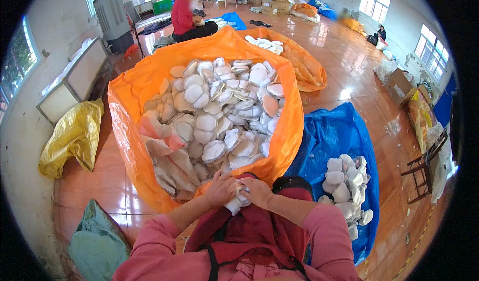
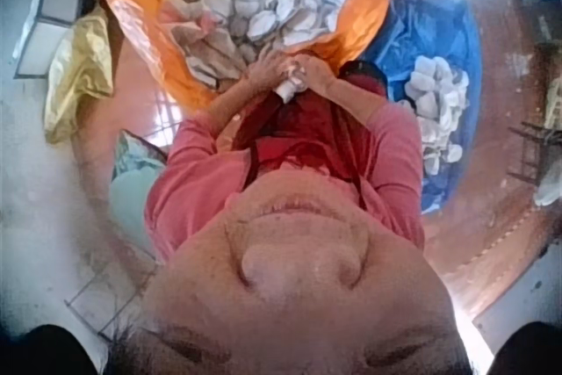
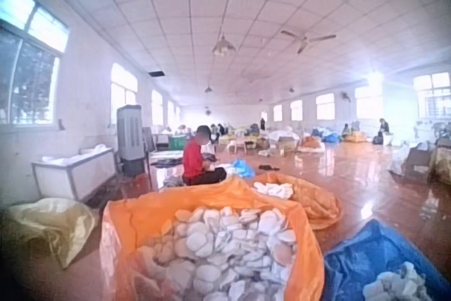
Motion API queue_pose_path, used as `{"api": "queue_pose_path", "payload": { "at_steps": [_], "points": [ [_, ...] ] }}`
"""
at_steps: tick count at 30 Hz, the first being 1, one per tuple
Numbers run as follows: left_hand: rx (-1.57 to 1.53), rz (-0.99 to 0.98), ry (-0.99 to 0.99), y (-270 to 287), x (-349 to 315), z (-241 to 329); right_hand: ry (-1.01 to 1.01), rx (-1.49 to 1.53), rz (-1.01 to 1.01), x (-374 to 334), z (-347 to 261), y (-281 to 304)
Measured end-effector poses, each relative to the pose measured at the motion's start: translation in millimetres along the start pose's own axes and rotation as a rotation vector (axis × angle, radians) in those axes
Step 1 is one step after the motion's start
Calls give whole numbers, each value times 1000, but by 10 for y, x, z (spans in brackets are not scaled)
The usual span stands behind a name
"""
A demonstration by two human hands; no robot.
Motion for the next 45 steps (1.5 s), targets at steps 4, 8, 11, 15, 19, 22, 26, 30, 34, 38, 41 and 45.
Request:
{"api": "queue_pose_path", "payload": {
  "at_steps": [4, 8, 11, 15, 19, 22, 26, 30, 34, 38, 41, 45],
  "points": [
    [-204, -67, -27, -58, 93, 15, -25, 5, 70, -67, 37, 24],
    [-303, -96, -37, 43, 138, 71, -144, 100, 75, -73, 9, 54],
    [-410, -211, -30, 406, 264, 170, -266, 186, 105, -42, 21, 27],
    [-425, -295, -58, 229, 285, 91, -215, 183, 111, -71, 124, 86],
    [-359, -553, -92, 147, 179, 57, -182, 272, -11, -65, 310, -6],
    [-207, -551, -160, 207, 132, 169, -65, 306, -35, -63, 9, 26],
    [-71, -448, -171, 236, 105, 356, 70, 172, -34, -263, -5, 38],
    [-16, -180, -300, 77, 66, 426, 169, -37, -181, -437, -191, 199],
    [-450, -380, -177, 434, 116, 450, 101, -70, -295, -448, -300, 245],
    [-181, -420, -140, 312, 53, 424, 173, 64, -276, -454, -150, 207],
    [-236, -372, -53, 342, -43, 427, 227, 65, -215, -496, -86, 181],
    [-311, -587, -58, 376, 117, 515, 316, 121, -81, -651, 148, 106]
  ]
}}
Point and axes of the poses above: each hand's wrist, its own x-axis towards the middle knuckle, its own y-axis out of the back of the hand, z = x × y, the point moved 4 cm from there along x, towards the middle knuckle, and after that the axes turned 14 degrees about x, right-handed, at the moved point
